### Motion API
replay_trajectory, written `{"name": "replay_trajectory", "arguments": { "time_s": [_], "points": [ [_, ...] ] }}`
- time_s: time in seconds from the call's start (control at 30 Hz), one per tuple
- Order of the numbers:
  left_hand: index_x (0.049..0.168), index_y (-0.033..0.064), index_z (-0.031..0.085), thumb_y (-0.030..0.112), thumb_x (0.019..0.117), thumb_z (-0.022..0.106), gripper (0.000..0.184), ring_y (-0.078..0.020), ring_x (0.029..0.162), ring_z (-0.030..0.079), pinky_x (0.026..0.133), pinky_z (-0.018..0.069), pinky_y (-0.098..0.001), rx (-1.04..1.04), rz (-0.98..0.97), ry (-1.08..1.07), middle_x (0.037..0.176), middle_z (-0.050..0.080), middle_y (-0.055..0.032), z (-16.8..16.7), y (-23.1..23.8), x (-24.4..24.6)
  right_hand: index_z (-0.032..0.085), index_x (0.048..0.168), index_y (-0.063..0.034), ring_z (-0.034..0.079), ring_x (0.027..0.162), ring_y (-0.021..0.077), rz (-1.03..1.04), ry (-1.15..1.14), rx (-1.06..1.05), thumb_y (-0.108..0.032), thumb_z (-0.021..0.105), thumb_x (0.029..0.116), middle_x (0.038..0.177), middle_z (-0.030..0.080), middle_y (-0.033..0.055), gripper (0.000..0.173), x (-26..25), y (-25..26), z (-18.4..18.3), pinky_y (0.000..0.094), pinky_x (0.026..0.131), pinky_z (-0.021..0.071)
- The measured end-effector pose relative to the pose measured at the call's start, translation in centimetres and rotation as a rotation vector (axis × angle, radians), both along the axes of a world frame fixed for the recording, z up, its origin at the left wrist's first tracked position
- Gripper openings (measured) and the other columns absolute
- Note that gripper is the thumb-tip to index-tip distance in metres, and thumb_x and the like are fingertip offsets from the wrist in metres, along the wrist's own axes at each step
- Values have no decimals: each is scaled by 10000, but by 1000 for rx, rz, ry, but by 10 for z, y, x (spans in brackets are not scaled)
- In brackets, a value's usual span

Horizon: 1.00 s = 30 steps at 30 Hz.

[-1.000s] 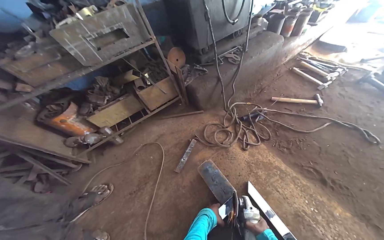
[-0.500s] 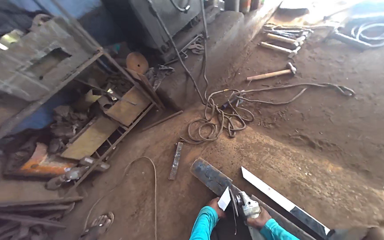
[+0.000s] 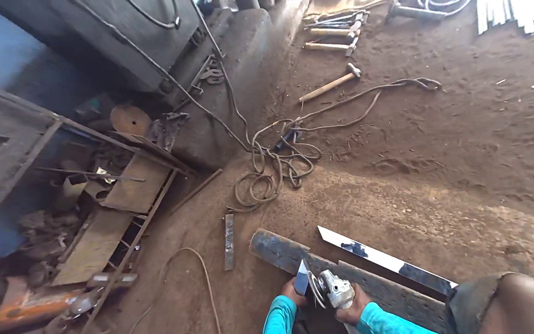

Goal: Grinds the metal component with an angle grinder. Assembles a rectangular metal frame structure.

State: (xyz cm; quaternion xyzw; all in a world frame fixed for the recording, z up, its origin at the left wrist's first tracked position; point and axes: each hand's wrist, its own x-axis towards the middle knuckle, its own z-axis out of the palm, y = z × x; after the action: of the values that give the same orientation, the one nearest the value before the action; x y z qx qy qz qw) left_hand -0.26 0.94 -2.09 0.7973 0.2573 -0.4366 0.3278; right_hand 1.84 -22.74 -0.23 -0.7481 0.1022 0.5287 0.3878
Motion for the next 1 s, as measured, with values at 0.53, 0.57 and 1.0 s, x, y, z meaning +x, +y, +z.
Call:
{"name": "replay_trajectory", "arguments": {
  "time_s": [0.53, 0.57, 1.0],
  "points": [
    [1436, -50, 496, 52, 730, 869, 805, -320, 1307, 583, 1140, 439, -462, -17, -11, -28, 1379, 608, -241, -7, 1, -5, 308, 1533, -49, 638, 1214, 351, 51, -17, -69, -372, 914, 651, 1327, 629, 226, 1118, 24, 19, 18, 517, 1040, 502],
    [1435, -50, 498, 53, 730, 871, 804, -324, 1305, 584, 1138, 440, -468, -14, -5, -19, 1376, 610, -243, -5, 1, -4, 311, 1529, -42, 637, 1215, 351, 46, -5, -65, -369, 917, 645, 1326, 628, 227, 1121, 17, 15, 15, 518, 1041, 503],
    [1500, -24, 421, 61, 775, 856, 850, -367, 1343, 549, 1144, 423, -508, -1, 44, 62, 1425, 559, -274, 16, -8, 4, 571, 1335, 66, 627, 1212, 319, -106, 79, 70, -262, 896, 763, 1278, 651, 240, 735, 46, 8, -15, 477, 1071, 473]
  ]
}}
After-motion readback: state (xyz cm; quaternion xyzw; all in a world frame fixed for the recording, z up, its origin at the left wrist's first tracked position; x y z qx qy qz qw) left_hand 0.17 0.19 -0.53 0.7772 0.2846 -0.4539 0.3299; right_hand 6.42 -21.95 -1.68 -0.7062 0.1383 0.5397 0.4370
